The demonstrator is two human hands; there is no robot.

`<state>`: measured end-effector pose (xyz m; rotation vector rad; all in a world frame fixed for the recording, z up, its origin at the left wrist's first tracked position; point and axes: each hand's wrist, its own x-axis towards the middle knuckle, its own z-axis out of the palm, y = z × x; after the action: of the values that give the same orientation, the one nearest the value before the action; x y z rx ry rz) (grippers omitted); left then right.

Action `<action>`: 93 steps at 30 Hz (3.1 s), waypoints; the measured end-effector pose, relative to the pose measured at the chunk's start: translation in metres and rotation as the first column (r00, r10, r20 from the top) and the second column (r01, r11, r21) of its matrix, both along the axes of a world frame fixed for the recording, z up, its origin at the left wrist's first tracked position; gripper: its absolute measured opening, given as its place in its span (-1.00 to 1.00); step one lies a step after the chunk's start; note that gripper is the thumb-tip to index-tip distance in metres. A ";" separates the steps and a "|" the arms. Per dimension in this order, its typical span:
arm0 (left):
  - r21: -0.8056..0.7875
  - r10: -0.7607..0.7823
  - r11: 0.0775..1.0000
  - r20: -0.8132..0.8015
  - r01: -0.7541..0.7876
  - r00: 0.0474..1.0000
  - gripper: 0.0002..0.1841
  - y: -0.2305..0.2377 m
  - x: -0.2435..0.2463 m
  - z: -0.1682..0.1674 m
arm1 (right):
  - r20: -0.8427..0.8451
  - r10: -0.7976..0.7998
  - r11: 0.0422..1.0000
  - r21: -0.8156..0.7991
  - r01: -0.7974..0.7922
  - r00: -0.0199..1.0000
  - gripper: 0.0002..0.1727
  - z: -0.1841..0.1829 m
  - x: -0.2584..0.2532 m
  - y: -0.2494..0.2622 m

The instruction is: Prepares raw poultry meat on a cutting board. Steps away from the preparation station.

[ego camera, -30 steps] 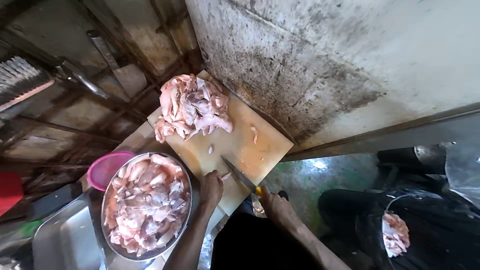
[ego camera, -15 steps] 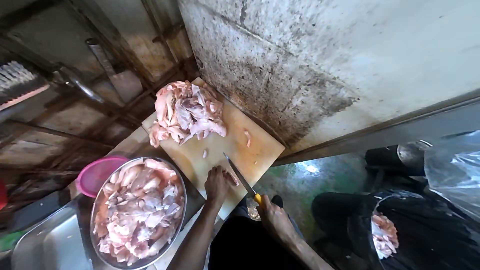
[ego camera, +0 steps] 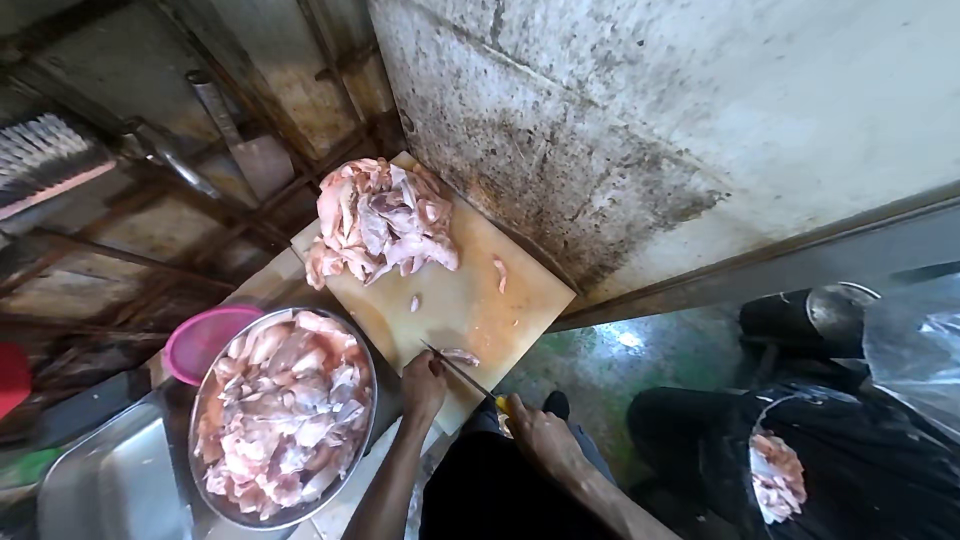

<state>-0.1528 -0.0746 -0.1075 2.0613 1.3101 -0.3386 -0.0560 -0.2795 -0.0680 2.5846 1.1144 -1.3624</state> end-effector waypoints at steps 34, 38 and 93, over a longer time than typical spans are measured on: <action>-0.015 -0.124 0.992 -0.168 0.123 0.978 -0.68 -0.022 -0.023 0.018 | 0.193 0.181 0.983 -0.006 -0.183 0.964 -0.55 -0.010 0.031 -0.034; -0.035 -0.160 0.987 -0.184 0.156 0.970 -0.66 -0.031 -0.020 0.021 | 0.124 0.156 0.987 -0.046 -0.151 0.980 -0.53 0.001 0.022 -0.014; 0.277 -0.082 0.961 0.191 0.026 0.978 -0.78 -0.017 -0.066 0.048 | -0.033 0.206 0.979 0.014 -0.206 0.978 -0.50 0.017 0.067 0.012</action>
<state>-0.2187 -0.0914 -0.0592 2.2946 1.2336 0.0315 0.0110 -0.2676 -0.0514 2.3803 1.3538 -1.3610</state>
